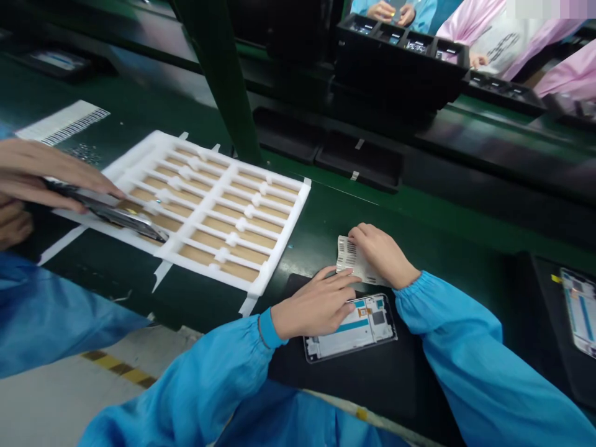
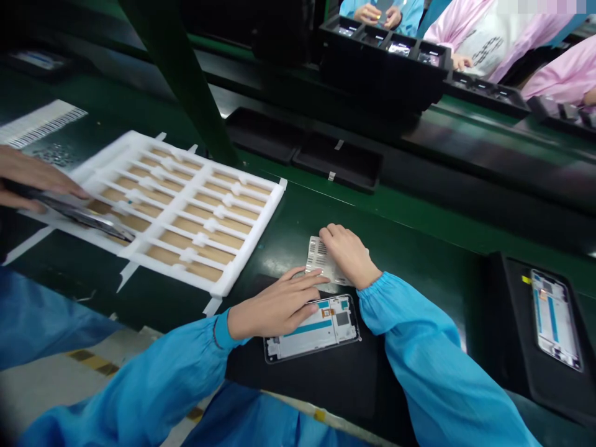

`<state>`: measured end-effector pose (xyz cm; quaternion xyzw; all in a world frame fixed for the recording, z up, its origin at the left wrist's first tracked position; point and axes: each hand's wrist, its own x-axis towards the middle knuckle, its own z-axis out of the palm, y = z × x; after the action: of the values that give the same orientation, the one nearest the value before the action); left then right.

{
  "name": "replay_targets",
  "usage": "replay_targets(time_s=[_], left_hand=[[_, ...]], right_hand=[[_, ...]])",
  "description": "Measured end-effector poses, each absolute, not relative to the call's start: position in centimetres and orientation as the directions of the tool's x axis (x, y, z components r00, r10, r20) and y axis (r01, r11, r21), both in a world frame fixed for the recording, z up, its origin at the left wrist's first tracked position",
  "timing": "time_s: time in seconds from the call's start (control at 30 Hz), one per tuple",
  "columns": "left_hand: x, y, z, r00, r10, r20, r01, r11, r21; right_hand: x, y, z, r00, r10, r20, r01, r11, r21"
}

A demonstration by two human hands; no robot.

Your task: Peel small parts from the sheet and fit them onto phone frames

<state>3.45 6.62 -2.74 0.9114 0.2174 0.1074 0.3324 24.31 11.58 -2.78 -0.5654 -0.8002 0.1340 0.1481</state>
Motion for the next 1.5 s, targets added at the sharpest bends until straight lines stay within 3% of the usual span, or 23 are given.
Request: replay_targets(time_s=[0.17, 0.4, 0.53, 0.67, 0.8, 1.0, 1.13, 1.33, 1.5], left_hand=[[3.4, 6.6, -2.6, 0.883, 0.468, 0.039, 0.338, -0.69, 0.64], [3.6, 6.5, -2.3, 0.878, 0.477, 0.025, 0.344, -0.669, 0.659], [3.4, 6.4, -1.9, 0.89, 0.456, 0.026, 0.339, -0.699, 0.63], [3.2, 6.1, -1.0, 0.898, 0.438, 0.042, 0.343, -0.756, 0.557], [2.9, 5.3, 0.7, 0.873, 0.486, 0.041, 0.389, -0.745, 0.542], [2.1, 3.0, 3.1, 0.865, 0.499, -0.057, 0.47, -0.765, 0.44], [2.1, 1.9, 3.0, 0.849, 0.523, 0.078, 0.443, -0.783, 0.436], [2.6, 1.0, 2.1, 0.705, 0.608, 0.365, 0.305, -0.725, 0.618], [3.1, 0.8, 1.6, 0.64, 0.636, 0.431, 0.306, -0.725, 0.617]], right_hand=[[23.9, 11.4, -3.6, -0.237, 0.963, 0.124, 0.838, 0.268, -0.475], [25.7, 13.0, -3.9, 0.084, 0.974, 0.213, 0.605, 0.12, -0.787], [26.2, 11.6, -1.7, 0.177, 0.969, 0.17, 0.424, 0.081, -0.902], [26.1, 7.1, 0.9, 0.145, 0.986, 0.078, 0.299, 0.032, -0.954], [25.8, 2.0, 3.0, 0.101, 0.994, 0.039, 0.281, 0.009, -0.96], [24.3, -3.9, 4.2, -0.05, 0.994, 0.101, 0.501, 0.112, -0.858], [23.2, -5.1, 4.0, -0.123, 0.985, 0.121, 0.599, 0.171, -0.782], [22.6, -5.8, 3.5, -0.12, 0.976, 0.181, 0.642, 0.215, -0.736], [21.9, -6.7, 2.9, -0.061, 0.955, 0.292, 0.627, 0.264, -0.733]])
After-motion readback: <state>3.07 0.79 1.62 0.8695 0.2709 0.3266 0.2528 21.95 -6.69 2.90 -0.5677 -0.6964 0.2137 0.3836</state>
